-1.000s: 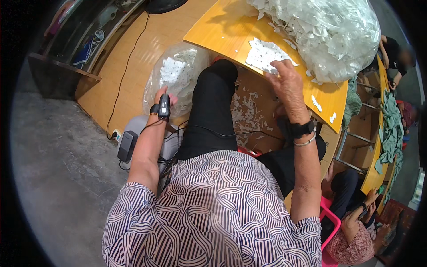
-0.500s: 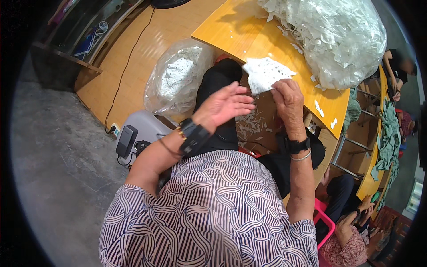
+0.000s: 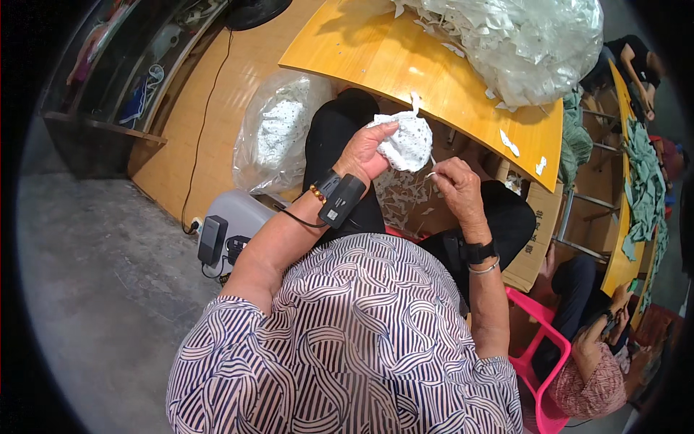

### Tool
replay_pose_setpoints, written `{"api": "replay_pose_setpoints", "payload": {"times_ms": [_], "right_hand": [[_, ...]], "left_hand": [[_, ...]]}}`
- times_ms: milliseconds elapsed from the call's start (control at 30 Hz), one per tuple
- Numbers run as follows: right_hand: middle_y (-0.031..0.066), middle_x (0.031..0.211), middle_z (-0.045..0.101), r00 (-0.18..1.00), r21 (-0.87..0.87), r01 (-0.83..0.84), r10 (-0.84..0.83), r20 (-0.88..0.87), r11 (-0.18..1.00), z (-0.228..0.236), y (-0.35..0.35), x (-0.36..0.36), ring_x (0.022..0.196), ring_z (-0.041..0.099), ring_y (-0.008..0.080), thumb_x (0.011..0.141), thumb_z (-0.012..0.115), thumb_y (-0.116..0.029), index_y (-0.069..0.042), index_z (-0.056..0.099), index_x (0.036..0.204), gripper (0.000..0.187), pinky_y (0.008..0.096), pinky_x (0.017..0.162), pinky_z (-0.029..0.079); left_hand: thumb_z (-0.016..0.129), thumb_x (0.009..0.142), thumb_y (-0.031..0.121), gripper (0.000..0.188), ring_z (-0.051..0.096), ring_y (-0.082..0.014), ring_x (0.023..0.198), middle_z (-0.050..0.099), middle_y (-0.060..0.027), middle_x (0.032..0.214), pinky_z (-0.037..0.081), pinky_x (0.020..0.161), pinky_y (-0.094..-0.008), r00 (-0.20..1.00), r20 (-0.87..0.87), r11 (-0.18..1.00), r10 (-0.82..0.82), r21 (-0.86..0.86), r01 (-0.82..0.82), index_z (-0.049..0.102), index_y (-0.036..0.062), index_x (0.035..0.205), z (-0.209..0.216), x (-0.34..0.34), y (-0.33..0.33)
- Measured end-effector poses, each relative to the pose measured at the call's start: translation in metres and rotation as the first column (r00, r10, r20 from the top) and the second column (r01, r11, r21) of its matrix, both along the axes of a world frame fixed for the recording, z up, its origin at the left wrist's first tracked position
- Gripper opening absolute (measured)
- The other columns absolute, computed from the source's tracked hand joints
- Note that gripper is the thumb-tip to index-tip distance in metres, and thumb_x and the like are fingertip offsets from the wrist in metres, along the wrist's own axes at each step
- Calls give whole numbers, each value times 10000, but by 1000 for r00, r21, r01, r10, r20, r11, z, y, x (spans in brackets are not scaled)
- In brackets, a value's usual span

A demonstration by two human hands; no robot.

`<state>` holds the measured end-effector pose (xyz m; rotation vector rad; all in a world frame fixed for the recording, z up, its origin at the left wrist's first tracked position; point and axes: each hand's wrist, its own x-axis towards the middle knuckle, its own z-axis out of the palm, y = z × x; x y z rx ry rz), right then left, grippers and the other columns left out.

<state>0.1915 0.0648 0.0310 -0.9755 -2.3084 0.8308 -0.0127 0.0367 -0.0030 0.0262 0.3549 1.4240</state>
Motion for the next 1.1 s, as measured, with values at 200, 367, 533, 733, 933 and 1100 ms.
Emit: {"api": "replay_pose_setpoints", "payload": {"times_ms": [200, 367, 533, 733, 933, 1100], "right_hand": [[123, 780, 554, 851, 105, 31, -81, 519, 994, -23, 6, 20, 794, 539, 324, 678, 630, -145, -61, 603, 776, 132, 396, 698, 452], [104, 943, 569, 988, -550, -105, 24, -152, 828, -8, 8, 16, 859, 547, 202, 748, 626, -277, -29, 556, 1071, 413, 313, 751, 441], [55, 976, 570, 803, -709, -359, -186, -566, 607, 9, -5, -9, 838, 526, 105, 798, 604, -275, 6, 560, 1055, 384, 221, 705, 428], [-4, 752, 573, 785, -754, -423, -212, -582, 502, 14, 1, -5, 649, 519, 72, 783, 616, -117, -22, 591, 858, 124, 205, 643, 438], [8, 780, 585, 786, -736, -394, -212, -580, 551, 5, 5, 8, 717, 543, 85, 794, 623, -168, -23, 579, 935, 207, 208, 679, 446], [-4, 904, 574, 855, -749, -358, -127, -503, 557, 7, -3, -3, 785, 516, 68, 788, 615, -224, -22, 580, 1032, 318, 209, 689, 422]], "left_hand": [[536, 760, -29, 275, 602, -275, 903, 602, -160, 981, 477, 832, -406, 976, -215, 999, 33, 37, -26, 531, -28, 1035, 30, 4, -19], [549, 730, -28, 338, 602, -244, 879, 597, -151, 990, 484, 816, -356, 954, -299, 994, -12, 101, 45, 523, -29, 1067, 34, 4, -19], [553, 711, -35, 362, 601, -219, 865, 596, -139, 980, 484, 806, -327, 903, -426, 988, -58, 108, 114, 522, -31, 1071, 47, 14, -21], [562, 690, -41, 395, 596, -192, 858, 597, -127, 967, 473, 806, -295, 812, -580, 980, -70, 112, 165, 523, -36, 1084, 52, 13, -31], [503, 643, -95, 451, 607, -180, 798, 606, -124, 940, 496, 751, -285, 757, -652, 991, -41, 72, 115, 527, -34, 1089, 48, 15, -33], [499, 609, -102, 533, 605, -218, 863, 608, -136, 938, 484, 811, -320, 823, -553, 975, -129, 82, 208, 493, -36, 1138, 46, 18, -35]]}}
